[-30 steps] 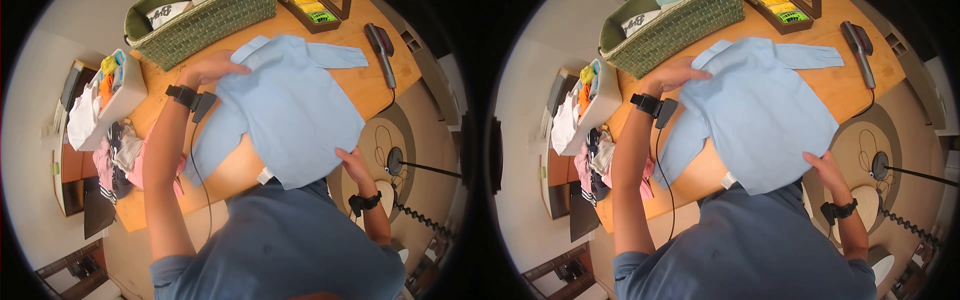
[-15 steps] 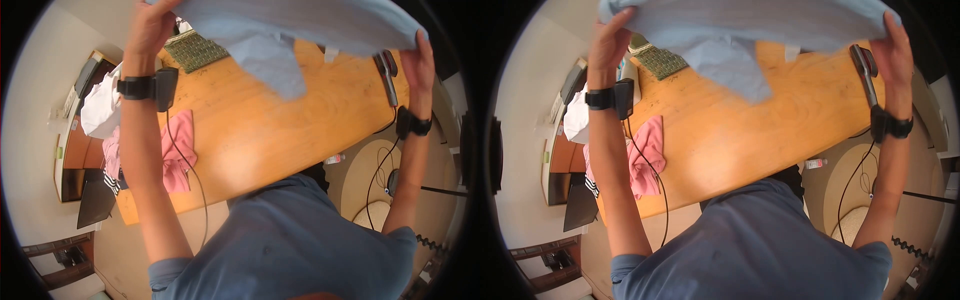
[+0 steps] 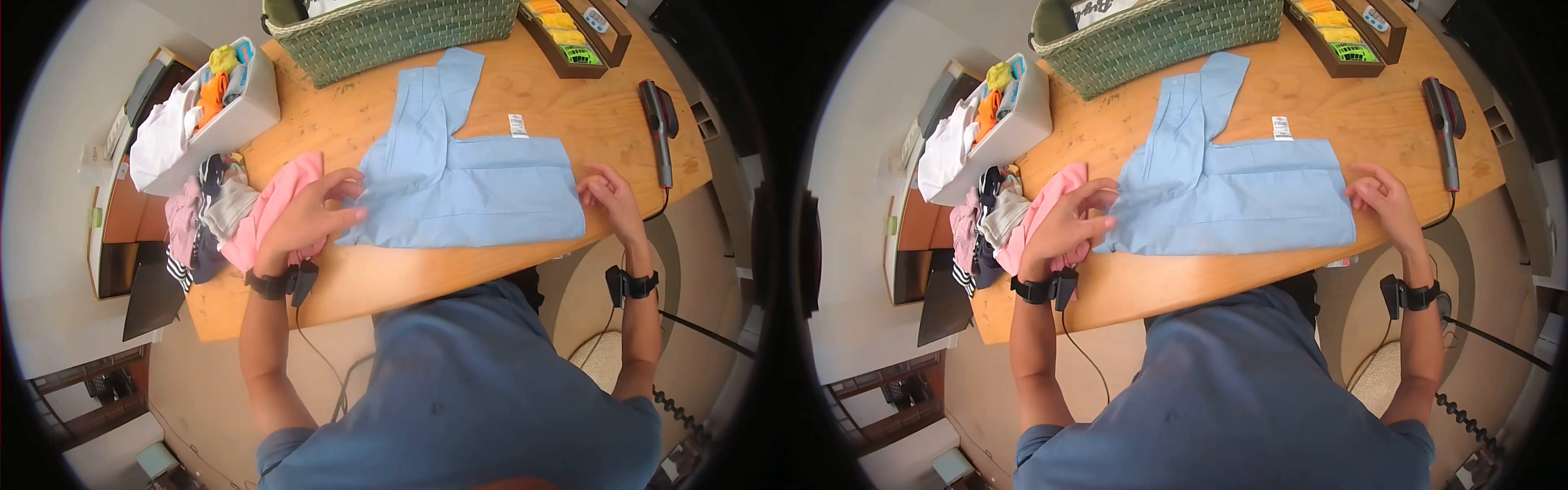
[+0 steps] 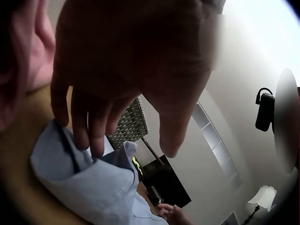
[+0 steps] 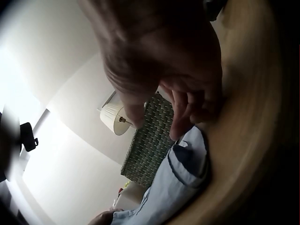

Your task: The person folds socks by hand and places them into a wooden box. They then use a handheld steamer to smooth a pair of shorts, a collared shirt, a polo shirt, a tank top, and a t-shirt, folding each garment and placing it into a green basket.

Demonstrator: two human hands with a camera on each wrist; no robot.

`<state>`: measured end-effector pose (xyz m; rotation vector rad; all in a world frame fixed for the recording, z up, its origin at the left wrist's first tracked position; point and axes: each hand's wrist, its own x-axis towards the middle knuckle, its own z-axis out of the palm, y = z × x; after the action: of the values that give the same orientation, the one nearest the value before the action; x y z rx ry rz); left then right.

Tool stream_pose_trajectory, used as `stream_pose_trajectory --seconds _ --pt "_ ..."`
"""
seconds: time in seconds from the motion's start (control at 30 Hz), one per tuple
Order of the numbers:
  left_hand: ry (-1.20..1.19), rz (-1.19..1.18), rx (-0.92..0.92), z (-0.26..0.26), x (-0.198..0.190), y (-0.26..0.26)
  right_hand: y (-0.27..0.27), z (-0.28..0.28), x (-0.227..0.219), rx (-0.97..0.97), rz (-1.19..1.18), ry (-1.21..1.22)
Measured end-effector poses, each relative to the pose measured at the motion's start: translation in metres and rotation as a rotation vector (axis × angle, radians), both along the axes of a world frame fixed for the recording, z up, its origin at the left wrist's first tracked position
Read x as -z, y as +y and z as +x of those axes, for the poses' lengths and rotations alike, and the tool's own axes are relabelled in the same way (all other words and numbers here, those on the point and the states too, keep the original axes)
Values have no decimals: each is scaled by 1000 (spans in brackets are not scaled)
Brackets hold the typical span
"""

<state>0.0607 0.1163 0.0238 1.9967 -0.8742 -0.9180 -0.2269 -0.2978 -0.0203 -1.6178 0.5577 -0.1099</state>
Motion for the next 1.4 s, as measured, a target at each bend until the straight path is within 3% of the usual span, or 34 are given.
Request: stream_pose_trajectory --seconds 0.03,0.1,0.23,0.3,0.4,0.43,0.5,0.7,0.77,0.87,0.97,1.07,1.17,1.23,1.4 --pt "80 77 -89 -4 -3 -6 10 6 -5 7 -11 31" --pt "-56 103 -65 -12 -2 -16 25 16 -11 20 -37 88" --pt "-198 150 9 -13 12 -20 15 14 -1 -161 -54 36" --pt "-260 47 10 -9 30 -16 13 14 -5 -181 -49 77" --pt "-304 -11 4 -8 39 -12 -3 17 -23 -470 -294 260" --pt "-309 -15 4 -8 38 -13 -4 26 -34 -477 -397 262" --pt "-222 35 -36 -11 28 -17 5 59 -56 -485 -607 261" --pt "-148 77 -38 -11 29 -14 48 195 -47 -618 -663 26" --pt "-136 65 -40 -12 28 -15 58 243 -28 -546 -878 -72" --pt "-144 32 -30 -11 31 -14 60 303 1 -402 -1216 21" --pt "-158 37 -22 -10 33 -13 58 316 3 -469 -1088 56" --pt "-164 37 -23 -11 29 -13 40 323 15 -570 -879 -132" --pt "-145 19 -56 -12 24 -13 24 309 5 -418 -683 -402" --pt "-54 24 -82 -10 21 -11 14 295 -9 -295 -661 -344" --pt "-14 -116 -154 -1 33 -16 -26 291 13 -147 -424 -287"
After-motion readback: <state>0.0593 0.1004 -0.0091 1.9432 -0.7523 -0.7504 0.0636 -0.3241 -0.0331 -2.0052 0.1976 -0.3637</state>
